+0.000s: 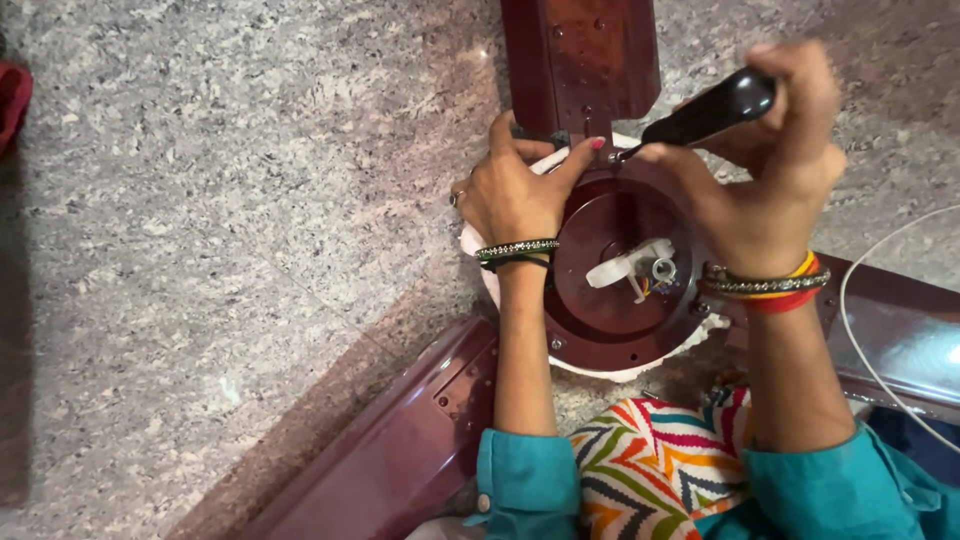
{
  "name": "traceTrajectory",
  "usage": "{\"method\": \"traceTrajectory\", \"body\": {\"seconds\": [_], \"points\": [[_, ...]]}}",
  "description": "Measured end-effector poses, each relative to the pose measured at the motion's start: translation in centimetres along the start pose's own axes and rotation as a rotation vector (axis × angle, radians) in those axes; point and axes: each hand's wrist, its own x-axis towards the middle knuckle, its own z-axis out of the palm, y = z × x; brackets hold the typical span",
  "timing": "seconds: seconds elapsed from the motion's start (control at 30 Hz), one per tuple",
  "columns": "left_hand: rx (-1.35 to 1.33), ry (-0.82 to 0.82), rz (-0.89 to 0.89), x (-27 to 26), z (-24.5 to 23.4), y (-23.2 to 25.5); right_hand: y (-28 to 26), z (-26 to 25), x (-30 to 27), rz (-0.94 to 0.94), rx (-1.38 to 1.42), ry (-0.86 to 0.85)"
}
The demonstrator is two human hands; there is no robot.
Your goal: The person assembles a ceiling fan by attaching maroon blades to the motor housing using a screwdriver. They position each blade, align the screw holes, and tighten the screws to secure the blades in place.
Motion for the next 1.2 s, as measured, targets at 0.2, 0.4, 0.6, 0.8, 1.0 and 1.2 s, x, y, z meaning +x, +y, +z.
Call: {"method": "traceTrajectory", "body": {"seconds": [0.2,0.4,0.6,0.8,1.0,1.2], "points": [[0.007,0.026,0.022,0.1,0.6,-0.6,0.0,1.3,0.3,0.010,-0.076,0.022],[0.046,0.376,0.215,-0.3,0.6,-0.9,-0.4,1.6,0.4,-0.002,-0.108,0.018],[-0.335,0.246,0.584,-3.4,-4.2,4.0,1.7,1.4,-0.4,0.050,0.072,-0.059],[-0.028,0.176,0.783,-4.6,-6.5,9.7,4.0,2.5,-1.3,0.031,-0.095,-0.045],[-0.065,0.109,0.841,-3.4,-5.4,10.1,5.4,1.1,-1.4,0.198,0.046,-0.261],[-0.030,0.027,0.853,-2.7,-4.3,10.4,5.5,1.4,-1.6,0.265,0.153,-0.242]]}}
